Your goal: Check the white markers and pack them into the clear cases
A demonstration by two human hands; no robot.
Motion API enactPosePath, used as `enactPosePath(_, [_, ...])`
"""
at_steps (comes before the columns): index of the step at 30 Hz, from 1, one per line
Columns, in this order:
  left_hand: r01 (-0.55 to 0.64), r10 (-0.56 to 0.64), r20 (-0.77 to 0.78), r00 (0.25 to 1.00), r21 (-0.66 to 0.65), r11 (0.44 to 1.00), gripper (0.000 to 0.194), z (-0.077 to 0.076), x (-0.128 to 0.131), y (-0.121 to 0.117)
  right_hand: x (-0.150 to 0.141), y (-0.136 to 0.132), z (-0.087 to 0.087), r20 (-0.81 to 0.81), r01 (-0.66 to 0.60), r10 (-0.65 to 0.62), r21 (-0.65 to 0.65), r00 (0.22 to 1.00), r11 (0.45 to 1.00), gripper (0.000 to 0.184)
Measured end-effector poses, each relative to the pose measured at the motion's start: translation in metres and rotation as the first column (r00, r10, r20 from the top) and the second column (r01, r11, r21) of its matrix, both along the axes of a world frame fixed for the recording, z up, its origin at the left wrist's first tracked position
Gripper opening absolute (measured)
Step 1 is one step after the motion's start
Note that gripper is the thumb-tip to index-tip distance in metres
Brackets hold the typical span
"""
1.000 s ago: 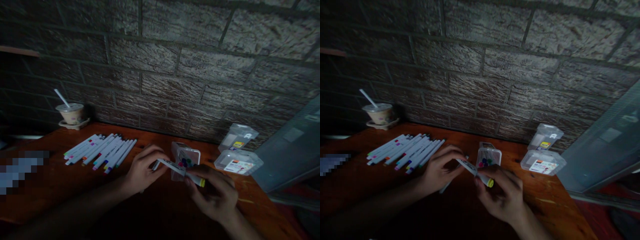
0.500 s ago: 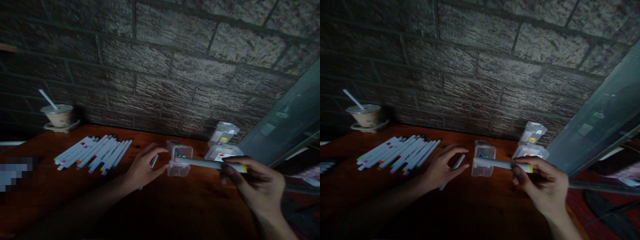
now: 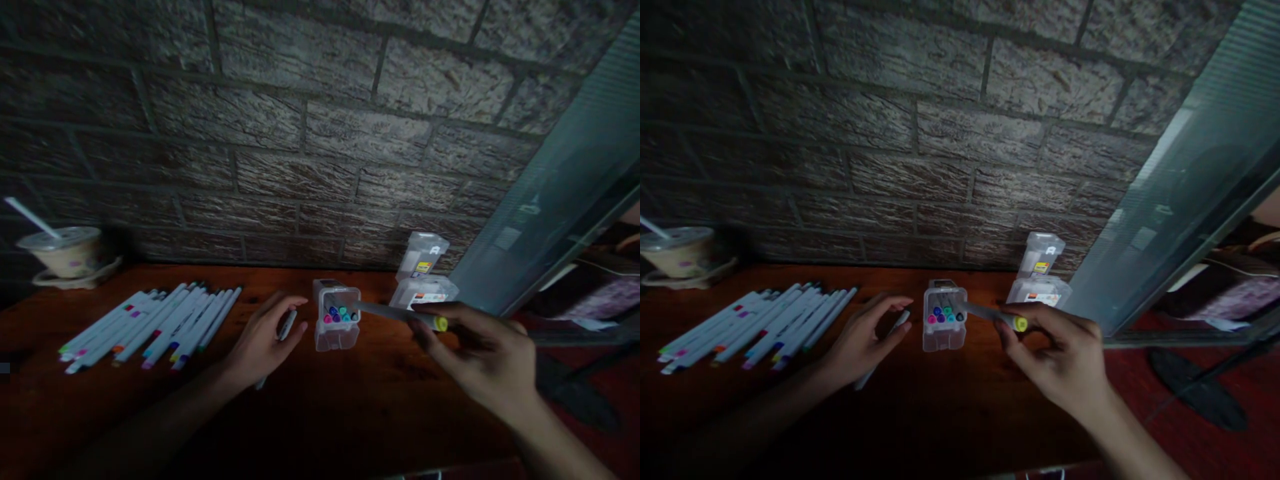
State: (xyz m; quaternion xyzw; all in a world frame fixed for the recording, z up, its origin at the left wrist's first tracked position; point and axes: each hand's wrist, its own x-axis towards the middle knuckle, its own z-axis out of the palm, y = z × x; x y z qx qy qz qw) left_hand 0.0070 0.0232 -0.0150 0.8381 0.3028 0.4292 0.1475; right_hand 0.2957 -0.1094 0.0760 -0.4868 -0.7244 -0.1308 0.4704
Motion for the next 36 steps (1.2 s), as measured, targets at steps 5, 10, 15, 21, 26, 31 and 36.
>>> enactPosePath(5, [0.004, -0.004, -0.011, 1.0, -0.005, 1.0, 0.027, -0.001, 0.0, -0.001, -0.014, 0.019, -0.009, 0.039, -0.089, 0.091, -0.057, 0.995, 0.994, 0.008])
enactPosePath(10, [0.01, -0.01, -0.028, 1.0, -0.013, 1.0, 0.026, 0.0, 0.0, -0.004, -0.024, 0.04, -0.018, 0.088, -0.139, 0.154, -0.159, 0.984, 0.977, 0.01])
enactPosePath(15, [0.001, -0.004, -0.056, 0.998, -0.041, 0.999, 0.027, 0.002, 0.0, -0.007, -0.023, 0.056, -0.025, 0.142, -0.127, 0.184, -0.336, 0.973, 0.933, 0.016])
enactPosePath(21, [-0.005, -0.001, -0.088, 0.996, -0.069, 0.998, 0.027, 0.003, -0.002, -0.008, -0.024, 0.06, -0.021, 0.217, -0.069, 0.19, -0.47, 0.958, 0.88, 0.026])
enactPosePath(26, [0.004, -0.008, -0.086, 0.996, -0.056, 0.998, 0.029, 0.003, -0.001, -0.008, -0.023, 0.065, -0.021, 0.225, -0.086, 0.219, -0.485, 0.949, 0.871, 0.023])
enactPosePath(31, [0.01, -0.014, -0.071, 0.997, -0.051, 0.999, 0.029, 0.002, -0.001, -0.007, -0.016, 0.075, -0.028, 0.18, -0.107, 0.214, -0.47, 0.96, 0.876, 0.021])
enactPosePath(36, [0.013, -0.015, -0.058, 0.998, -0.032, 0.999, 0.028, 0.001, -0.001, -0.006, -0.015, 0.078, -0.028, 0.189, -0.078, 0.195, -0.496, 0.963, 0.865, 0.021])
